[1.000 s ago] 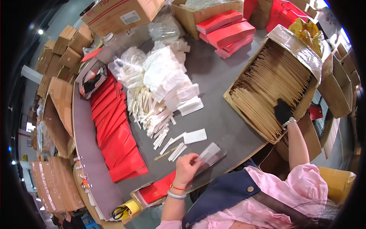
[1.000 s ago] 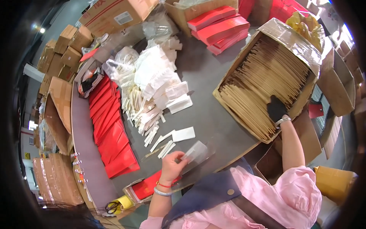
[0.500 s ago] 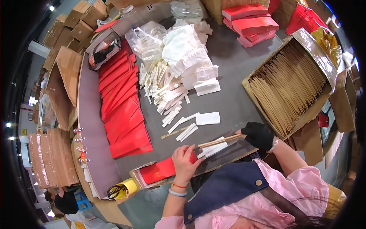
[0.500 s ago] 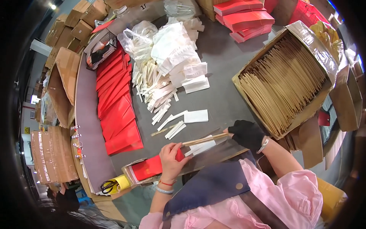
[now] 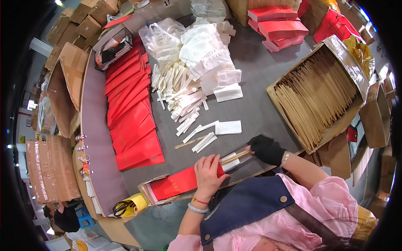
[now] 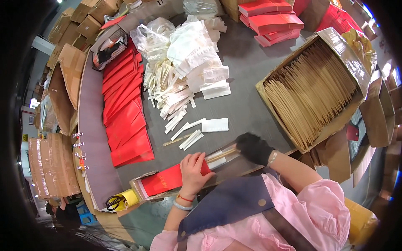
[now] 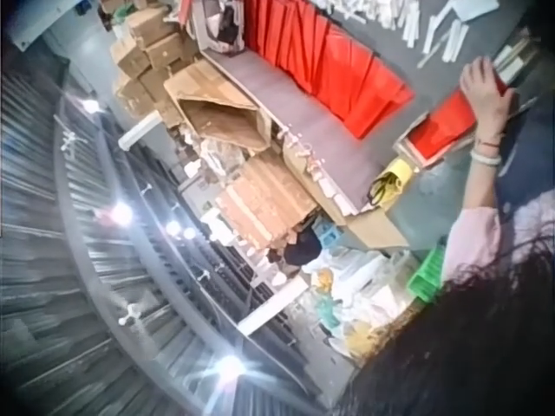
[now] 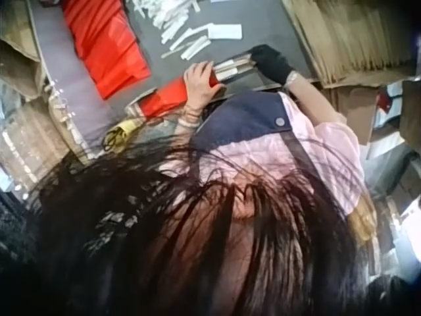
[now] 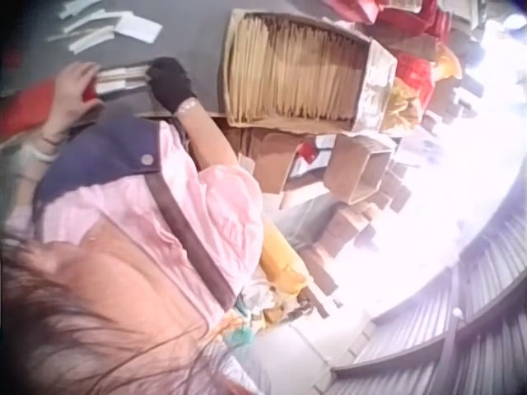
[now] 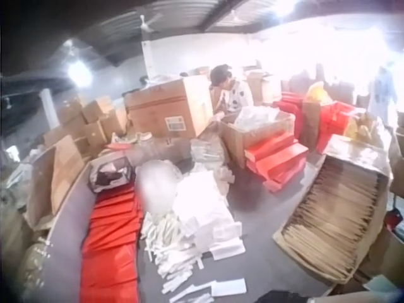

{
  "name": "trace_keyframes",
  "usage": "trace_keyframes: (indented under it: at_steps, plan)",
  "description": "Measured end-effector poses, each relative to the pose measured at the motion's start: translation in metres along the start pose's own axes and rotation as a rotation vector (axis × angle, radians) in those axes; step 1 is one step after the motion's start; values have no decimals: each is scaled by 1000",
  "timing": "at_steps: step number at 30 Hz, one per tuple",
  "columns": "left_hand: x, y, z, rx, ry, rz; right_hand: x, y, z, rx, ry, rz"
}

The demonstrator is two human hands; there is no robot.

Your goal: Counting and bundling white sticks or disposable items at a workstation.

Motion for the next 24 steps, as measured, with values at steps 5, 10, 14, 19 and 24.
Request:
trace_keyframes:
  at_steps: [5, 10, 14, 19, 24]
  plan:
    - [4, 0, -1, -10, 15, 53, 5, -4, -2, 290, 24, -1]
    - [12, -3, 16, 55, -42, -52, 39, 56, 32, 218, 130, 624]
    - [-4, -8, 21, 113, 148, 66, -9, 54, 31, 36, -33, -145]
    - [-72, -4, 45, 140, 294, 203, -31, 48, 30, 24, -21, -326]
    - [-107, 73, 31, -89, -153, 668, -62, 55, 31, 246, 10, -280]
Point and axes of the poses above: each hand's wrist, its own z-axis towards the middle knuckle, its own x-axis out of the palm, y = z × x, the point moved 1 cm from there along z, towards the middle knuckle, and after that the axes turned 1 degree about x, right-handed, at the moved point
